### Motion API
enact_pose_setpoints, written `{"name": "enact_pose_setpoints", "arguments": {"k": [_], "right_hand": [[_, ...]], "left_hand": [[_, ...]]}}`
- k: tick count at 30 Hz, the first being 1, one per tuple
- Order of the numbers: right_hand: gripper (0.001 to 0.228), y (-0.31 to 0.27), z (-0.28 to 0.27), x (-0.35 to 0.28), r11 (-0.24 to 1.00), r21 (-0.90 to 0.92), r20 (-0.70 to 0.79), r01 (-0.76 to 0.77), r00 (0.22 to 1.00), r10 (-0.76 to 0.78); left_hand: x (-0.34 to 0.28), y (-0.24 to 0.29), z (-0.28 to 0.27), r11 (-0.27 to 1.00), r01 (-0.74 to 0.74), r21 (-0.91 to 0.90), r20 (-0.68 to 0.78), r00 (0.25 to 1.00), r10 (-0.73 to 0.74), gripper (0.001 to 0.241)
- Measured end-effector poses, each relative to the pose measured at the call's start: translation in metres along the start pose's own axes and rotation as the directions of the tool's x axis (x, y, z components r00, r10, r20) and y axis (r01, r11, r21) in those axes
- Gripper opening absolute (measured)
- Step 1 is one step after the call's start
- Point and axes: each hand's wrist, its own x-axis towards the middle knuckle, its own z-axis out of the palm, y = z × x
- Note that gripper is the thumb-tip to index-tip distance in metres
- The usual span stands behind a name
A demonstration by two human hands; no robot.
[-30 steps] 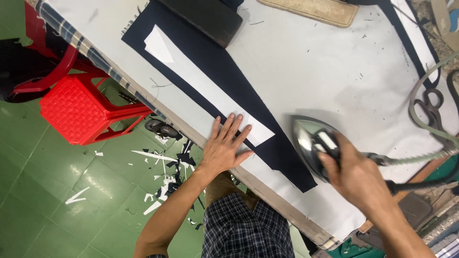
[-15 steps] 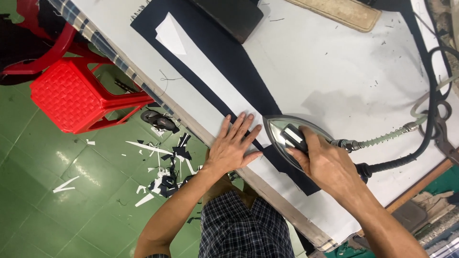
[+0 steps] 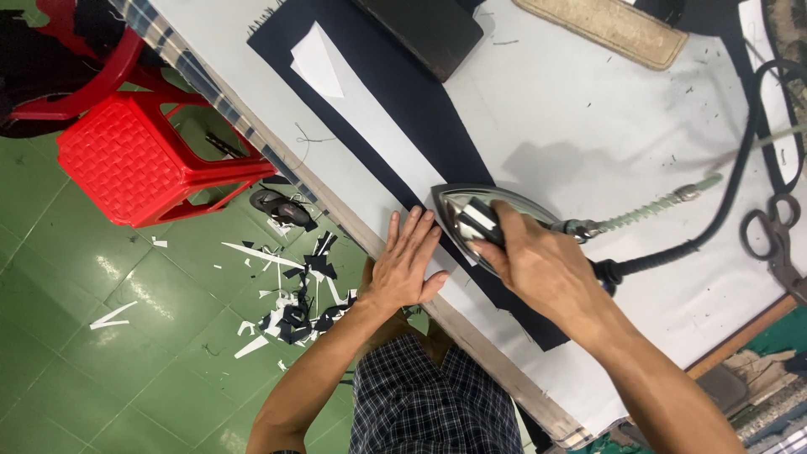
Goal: Ironing small pieces of dark fabric using a steam iron and a pressing block as a template or weight.
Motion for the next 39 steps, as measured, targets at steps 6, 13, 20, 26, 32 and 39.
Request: {"name": "enact_pose_setpoints", "arguments": {"k": [6,13,20,26,32,39], "right_hand": [[0.054,-0.009,-0.015,0.005,0.997,0.079,0.046,0.019,0.999,-0.023],[0.057,-0.008,-0.023,0.007,0.966,0.246,0.029,0.084,0.995,-0.093],[0.06,-0.01,-0.017,0.011,0.997,0.08,0.064,0.0,0.998,-0.005],[0.052,-0.002,-0.016,0.005,0.975,0.22,0.073,0.014,0.997,-0.031],[0.053,-0.008,-0.022,0.003,0.994,0.099,0.079,0.048,0.995,-0.056],[0.046,-0.002,0.006,0.005,0.997,-0.08,0.032,0.004,0.999,-0.001]], "left_hand": [[0.061,-0.041,-0.051,0.991,0.117,0.071,-0.137,0.985,-0.106,0.061],[0.231,-0.092,-0.093,0.74,-0.167,0.651,0.155,0.984,0.085,0.051],[0.301,-0.124,-0.078,0.762,-0.271,0.588,0.646,0.725,-0.24,0.108],[0.267,-0.129,-0.08,0.876,-0.268,0.4,0.496,0.867,0.039,0.089],[0.222,-0.096,-0.091,0.915,-0.076,0.396,0.302,0.952,-0.051,0.073],[0.145,-0.068,-0.105,0.873,0.162,0.46,0.022,0.981,-0.194,0.059]]}}
